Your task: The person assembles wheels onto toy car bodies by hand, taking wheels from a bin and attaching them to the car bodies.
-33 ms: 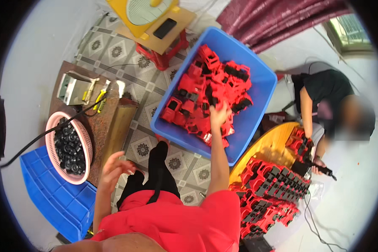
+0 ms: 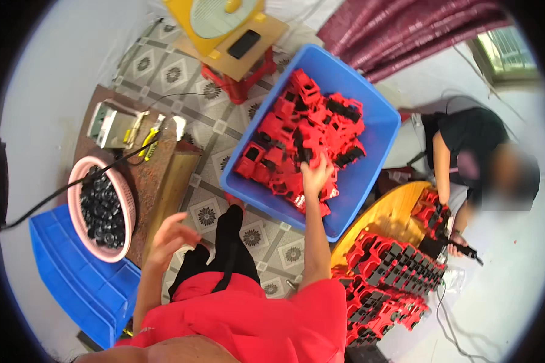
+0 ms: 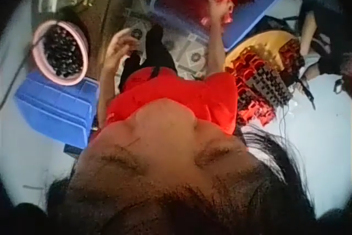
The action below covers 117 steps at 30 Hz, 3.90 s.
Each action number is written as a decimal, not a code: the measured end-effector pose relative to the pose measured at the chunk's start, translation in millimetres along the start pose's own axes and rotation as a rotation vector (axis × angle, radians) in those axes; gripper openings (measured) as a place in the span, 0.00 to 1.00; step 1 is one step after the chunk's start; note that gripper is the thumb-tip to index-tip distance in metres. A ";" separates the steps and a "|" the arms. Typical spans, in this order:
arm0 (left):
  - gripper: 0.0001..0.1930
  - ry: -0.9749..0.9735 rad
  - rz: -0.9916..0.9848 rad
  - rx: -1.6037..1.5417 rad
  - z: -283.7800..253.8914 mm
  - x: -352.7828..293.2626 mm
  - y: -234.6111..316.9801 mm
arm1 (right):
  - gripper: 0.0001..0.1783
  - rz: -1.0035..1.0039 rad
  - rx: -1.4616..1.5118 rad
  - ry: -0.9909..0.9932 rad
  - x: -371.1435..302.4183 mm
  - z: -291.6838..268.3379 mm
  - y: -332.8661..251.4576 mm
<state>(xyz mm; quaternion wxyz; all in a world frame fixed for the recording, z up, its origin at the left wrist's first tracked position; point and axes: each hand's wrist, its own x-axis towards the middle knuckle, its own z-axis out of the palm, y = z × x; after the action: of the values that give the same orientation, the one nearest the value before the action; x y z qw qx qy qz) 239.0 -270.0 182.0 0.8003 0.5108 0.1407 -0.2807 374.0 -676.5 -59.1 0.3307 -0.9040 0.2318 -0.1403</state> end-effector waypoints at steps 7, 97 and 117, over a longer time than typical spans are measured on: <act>0.52 0.177 0.598 1.429 16.3 7.4 68.7 | 0.39 -0.801 0.259 -1.250 -84.9 -115.5 -256.2; 0.46 1.414 0.876 -0.849 -278.7 -170.9 3.3 | 0.12 -0.627 0.355 -1.985 -377.4 147.8 -561.4; 0.67 1.115 0.731 -0.323 -229.7 -215.1 -17.8 | 0.38 -0.188 0.454 -2.205 -401.9 110.2 -523.4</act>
<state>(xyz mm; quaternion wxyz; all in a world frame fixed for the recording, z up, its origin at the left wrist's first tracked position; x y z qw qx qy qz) 69.9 -4.1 178.3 0.7177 0.4679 0.3904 0.3371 246.8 -59.4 165.8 0.4994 -0.4673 -0.2864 0.6710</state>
